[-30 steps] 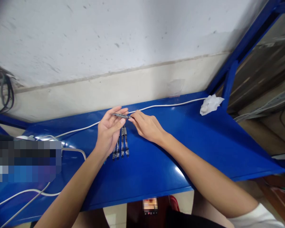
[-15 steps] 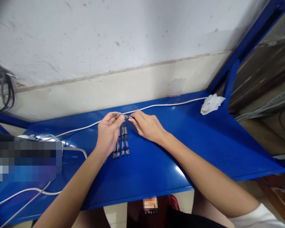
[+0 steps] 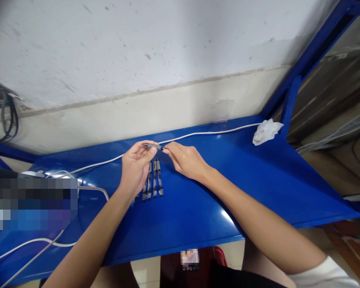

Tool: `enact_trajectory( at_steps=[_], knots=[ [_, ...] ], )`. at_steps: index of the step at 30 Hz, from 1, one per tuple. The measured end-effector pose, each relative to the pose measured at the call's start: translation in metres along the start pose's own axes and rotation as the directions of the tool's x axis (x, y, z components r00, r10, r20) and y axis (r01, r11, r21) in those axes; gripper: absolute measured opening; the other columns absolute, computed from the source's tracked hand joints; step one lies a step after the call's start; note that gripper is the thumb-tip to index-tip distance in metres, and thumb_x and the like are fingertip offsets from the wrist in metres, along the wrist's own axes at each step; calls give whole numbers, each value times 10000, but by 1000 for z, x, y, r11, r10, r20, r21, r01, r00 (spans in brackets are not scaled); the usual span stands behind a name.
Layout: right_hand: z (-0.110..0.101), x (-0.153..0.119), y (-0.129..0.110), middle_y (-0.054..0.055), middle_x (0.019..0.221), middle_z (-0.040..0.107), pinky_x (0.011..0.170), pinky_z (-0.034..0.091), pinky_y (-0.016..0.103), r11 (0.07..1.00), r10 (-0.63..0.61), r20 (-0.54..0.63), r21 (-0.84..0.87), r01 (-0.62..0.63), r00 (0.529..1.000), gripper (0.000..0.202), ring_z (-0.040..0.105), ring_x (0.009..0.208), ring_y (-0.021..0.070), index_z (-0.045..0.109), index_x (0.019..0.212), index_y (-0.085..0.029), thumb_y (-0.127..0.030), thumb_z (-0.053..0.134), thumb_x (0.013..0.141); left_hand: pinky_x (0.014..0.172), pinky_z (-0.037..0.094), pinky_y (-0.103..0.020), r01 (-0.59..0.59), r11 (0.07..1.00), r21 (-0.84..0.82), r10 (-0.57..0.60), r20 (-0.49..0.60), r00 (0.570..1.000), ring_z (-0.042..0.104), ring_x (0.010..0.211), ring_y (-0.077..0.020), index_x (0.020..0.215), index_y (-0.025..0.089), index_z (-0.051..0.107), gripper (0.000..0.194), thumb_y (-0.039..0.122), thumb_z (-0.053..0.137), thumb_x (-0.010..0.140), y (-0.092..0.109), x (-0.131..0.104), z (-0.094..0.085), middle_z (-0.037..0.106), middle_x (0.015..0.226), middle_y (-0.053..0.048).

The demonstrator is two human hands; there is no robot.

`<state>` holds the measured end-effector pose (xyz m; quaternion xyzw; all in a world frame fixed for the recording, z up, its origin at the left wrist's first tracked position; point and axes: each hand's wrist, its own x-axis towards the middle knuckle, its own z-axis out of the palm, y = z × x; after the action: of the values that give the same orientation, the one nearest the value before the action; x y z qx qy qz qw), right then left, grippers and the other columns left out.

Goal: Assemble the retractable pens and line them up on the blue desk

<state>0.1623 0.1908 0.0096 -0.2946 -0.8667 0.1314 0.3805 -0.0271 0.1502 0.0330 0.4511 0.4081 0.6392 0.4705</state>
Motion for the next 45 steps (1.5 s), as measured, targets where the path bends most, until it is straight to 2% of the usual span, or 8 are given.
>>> enact_trajectory(
  at_steps=[8, 22, 25, 29, 34, 36, 39, 45],
  knots=[
    [-4, 1, -3, 64, 960, 705, 656, 396, 291, 999, 4, -17, -54, -5, 1000, 287, 607, 760, 171, 629, 1104, -212, -369, 397, 1169, 956, 569, -310, 30, 999, 12, -30, -52, 998, 715, 987, -179, 1008, 221, 829, 196, 337, 886, 861, -6, 0, 0, 777, 1017, -48],
    [-8, 11, -9, 21, 876, 730, 715, 483, 291, 905, 171, 34, 391, -171, 985, 329, 644, 744, 158, 707, 1043, -204, -470, 527, 1112, 1048, 526, -338, 10, 1000, -9, -10, -15, 1000, 708, 1083, -201, 1031, 215, 838, 168, 311, 854, 894, -2, 0, 0, 789, 1119, -72],
    [-8, 13, -9, -21, 762, 704, 554, 428, 261, 713, 351, 55, 631, -305, 935, 351, 563, 580, 125, 682, 1123, -232, -557, 711, 995, 998, 533, -303, 16, 998, -59, -21, -91, 996, 703, 1068, -182, 1031, 216, 833, 181, 313, 866, 881, -1, 1, 0, 785, 1111, -65],
    [-13, 21, -6, -22, 737, 686, 408, 309, 240, 336, 557, 98, 882, -332, 825, 391, 482, 486, 94, 686, 931, -228, -548, 888, 834, 943, 540, -295, 45, 995, -91, -55, -117, 992, 709, 1050, -187, 1015, 220, 829, 199, 312, 888, 848, 0, 3, -1, 784, 1078, -58],
    [-19, 29, -1, -11, 880, 707, 623, 539, 244, 40, 692, 111, 981, -191, 714, 381, 668, 795, 141, 681, 865, -248, -534, 925, 803, 961, 540, -326, 22, 1000, -19, -22, -30, 999, 710, 1120, -221, 1045, 218, 831, 186, 349, 828, 913, 2, 0, 0, 790, 1152, -89],
    [-19, 30, 5, -9, 949, 734, 759, 595, 276, -78, 696, 161, 986, -150, 699, 376, 708, 901, 158, 658, 899, -259, -548, 891, 845, 955, 540, -333, 4, 1000, -27, -5, -43, 999, 704, 1145, -231, 1054, 214, 823, 207, 391, 779, 957, 3, -2, 0, 781, 1164, -100],
    [-21, 28, 15, -63, 740, 643, 692, 587, 264, -239, 671, 230, 967, -89, 705, 316, 630, 673, 118, 619, 930, -261, -510, 812, 944, 917, 536, -315, -14, 999, -52, 9, -97, 995, 700, 1102, -218, 1017, 205, 811, 214, 408, 763, 968, 4, -1, -1, 764, 1122, -95],
    [-29, 18, 27, -104, 497, 256, 366, 219, 242, -476, 569, 403, 872, -113, 717, 550, 184, 415, 93, 294, 657, -266, -552, 577, 1032, 843, 526, -289, -26, 998, -64, 19, -107, 994, 674, 1012, -190, 981, 203, 797, 209, 409, 762, 962, 4, 2, -2, 733, 1069, -83]
  ],
)
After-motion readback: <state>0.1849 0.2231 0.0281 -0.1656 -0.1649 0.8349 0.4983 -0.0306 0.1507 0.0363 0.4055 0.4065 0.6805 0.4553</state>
